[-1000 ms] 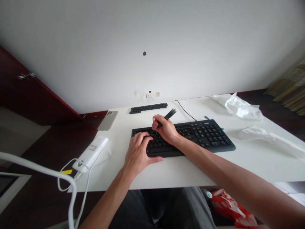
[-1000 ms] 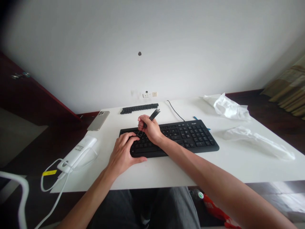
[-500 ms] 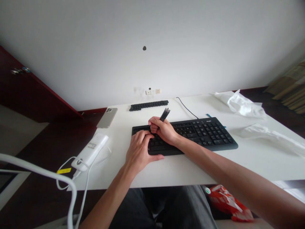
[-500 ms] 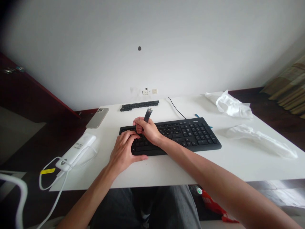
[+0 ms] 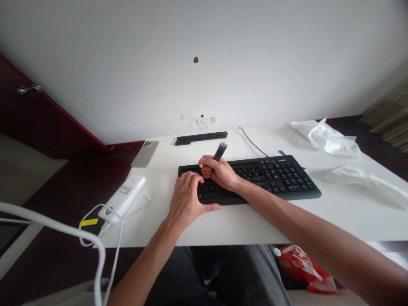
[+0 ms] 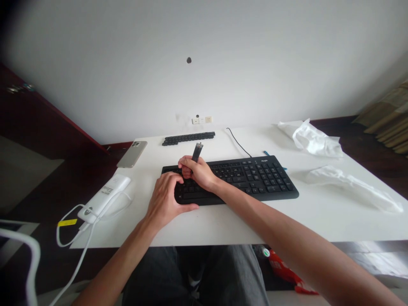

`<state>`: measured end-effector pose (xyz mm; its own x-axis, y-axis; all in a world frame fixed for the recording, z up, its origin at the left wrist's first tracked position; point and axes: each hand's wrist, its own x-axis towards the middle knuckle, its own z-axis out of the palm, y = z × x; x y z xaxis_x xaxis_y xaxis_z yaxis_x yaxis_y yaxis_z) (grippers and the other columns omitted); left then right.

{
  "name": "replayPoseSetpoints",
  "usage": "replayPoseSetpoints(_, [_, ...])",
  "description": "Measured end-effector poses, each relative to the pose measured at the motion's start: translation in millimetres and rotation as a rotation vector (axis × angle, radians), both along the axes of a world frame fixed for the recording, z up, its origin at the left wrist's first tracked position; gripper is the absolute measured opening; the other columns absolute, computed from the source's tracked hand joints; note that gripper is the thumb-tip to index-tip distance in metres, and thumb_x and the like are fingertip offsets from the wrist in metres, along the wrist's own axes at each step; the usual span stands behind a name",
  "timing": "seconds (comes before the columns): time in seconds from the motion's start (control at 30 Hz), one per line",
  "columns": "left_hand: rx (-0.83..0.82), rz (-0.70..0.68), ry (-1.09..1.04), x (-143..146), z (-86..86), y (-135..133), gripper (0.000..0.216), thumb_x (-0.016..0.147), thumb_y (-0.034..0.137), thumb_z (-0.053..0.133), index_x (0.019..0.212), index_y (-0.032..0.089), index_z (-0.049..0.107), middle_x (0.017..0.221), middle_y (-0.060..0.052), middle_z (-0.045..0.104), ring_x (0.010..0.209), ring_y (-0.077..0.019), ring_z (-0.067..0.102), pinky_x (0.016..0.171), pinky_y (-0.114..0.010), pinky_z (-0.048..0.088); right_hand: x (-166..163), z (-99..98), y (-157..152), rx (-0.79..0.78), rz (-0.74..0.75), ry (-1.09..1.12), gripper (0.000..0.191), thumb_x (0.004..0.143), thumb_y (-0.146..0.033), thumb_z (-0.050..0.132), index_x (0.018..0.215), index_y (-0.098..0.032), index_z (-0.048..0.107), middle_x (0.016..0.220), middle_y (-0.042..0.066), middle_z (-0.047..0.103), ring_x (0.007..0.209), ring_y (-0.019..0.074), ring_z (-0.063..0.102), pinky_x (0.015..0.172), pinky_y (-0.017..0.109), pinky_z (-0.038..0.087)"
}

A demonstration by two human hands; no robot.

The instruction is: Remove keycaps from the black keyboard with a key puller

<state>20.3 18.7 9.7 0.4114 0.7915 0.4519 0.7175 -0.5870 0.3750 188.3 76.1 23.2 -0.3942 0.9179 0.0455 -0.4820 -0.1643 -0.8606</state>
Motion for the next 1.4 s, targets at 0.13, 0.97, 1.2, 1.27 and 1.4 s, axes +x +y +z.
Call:
replayPoseSetpoints(0.13, [0.001, 0.040, -0.048, -2.3, 1.0, 1.7, 0.070, 0.066, 0.043, 0.097, 0.118, 0.027, 0.053, 0.116, -0.008, 0.064, 0.112, -0.0321, 0.060, 0.098, -0.051, 0.051, -0.7, 2.4, -2.5, 0.065, 0.033, -0.077, 0.031, 0.088, -0.045, 0.071, 0.073, -0.019, 0.062, 0.057, -0.007, 0.032, 0.056, 0.0114, 0.028, 0.055, 0.028, 0.024])
replayPoseSetpoints(0.97, [0.075, 0.039, 0.178, -4.1, -12.2, -44.2, 0.057, 0.092, 0.042, 0.070, 0.146, 0.031, 0.057, 0.150, -0.016, 0.054, 0.141, -0.0411, 0.049, 0.115, -0.061, 0.046, 0.8, 9.5, -28.5, 0.477, -0.039, -0.470, 0.048, 0.096, -0.040, 0.060, 0.061, -0.021, 0.033, 0.062, -0.005, 0.030, 0.060, 0.0105, 0.027, 0.056, 0.028, 0.024])
replayPoseSetpoints(1.2, [0.075, 0.135, 0.307, 17.4, -10.3, -43.1, 0.061, 0.095, 0.047, 0.067, 0.144, 0.012, 0.059, 0.149, -0.023, 0.058, 0.144, -0.0445, 0.049, 0.117, -0.062, 0.042, 0.7, 10.8, -29.4, 0.516, -0.046, -0.479, 0.049, 0.095, -0.039, 0.061, 0.061, -0.022, 0.031, 0.062, -0.006, 0.028, 0.061, 0.0101, 0.026, 0.055, 0.027, 0.025])
replayPoseSetpoints(1.27, [0.098, 0.152, 0.299, 22.4, -10.7, -44.2, 0.063, 0.094, 0.047, 0.067, 0.144, 0.009, 0.059, 0.146, -0.024, 0.060, 0.144, -0.0444, 0.049, 0.120, -0.062, 0.037, 0.3, 11.1, -30.4, 0.556, -0.035, -0.500, 0.049, 0.095, -0.037, 0.060, 0.061, -0.022, 0.029, 0.062, -0.006, 0.027, 0.061, 0.0101, 0.025, 0.055, 0.027, 0.026])
replayPoseSetpoints(1.4, [0.124, 0.128, 0.264, 25.0, -12.0, -45.9, 0.061, 0.097, 0.047, 0.064, 0.144, 0.009, 0.060, 0.141, -0.022, 0.066, 0.139, -0.0417, 0.055, 0.123, -0.061, 0.033, -0.4, 9.7, -32.1, 0.699, -0.016, -0.565, 0.046, 0.094, -0.028, 0.057, 0.061, -0.022, 0.026, 0.061, -0.006, 0.027, 0.061, 0.0101, 0.025, 0.055, 0.026, 0.026])
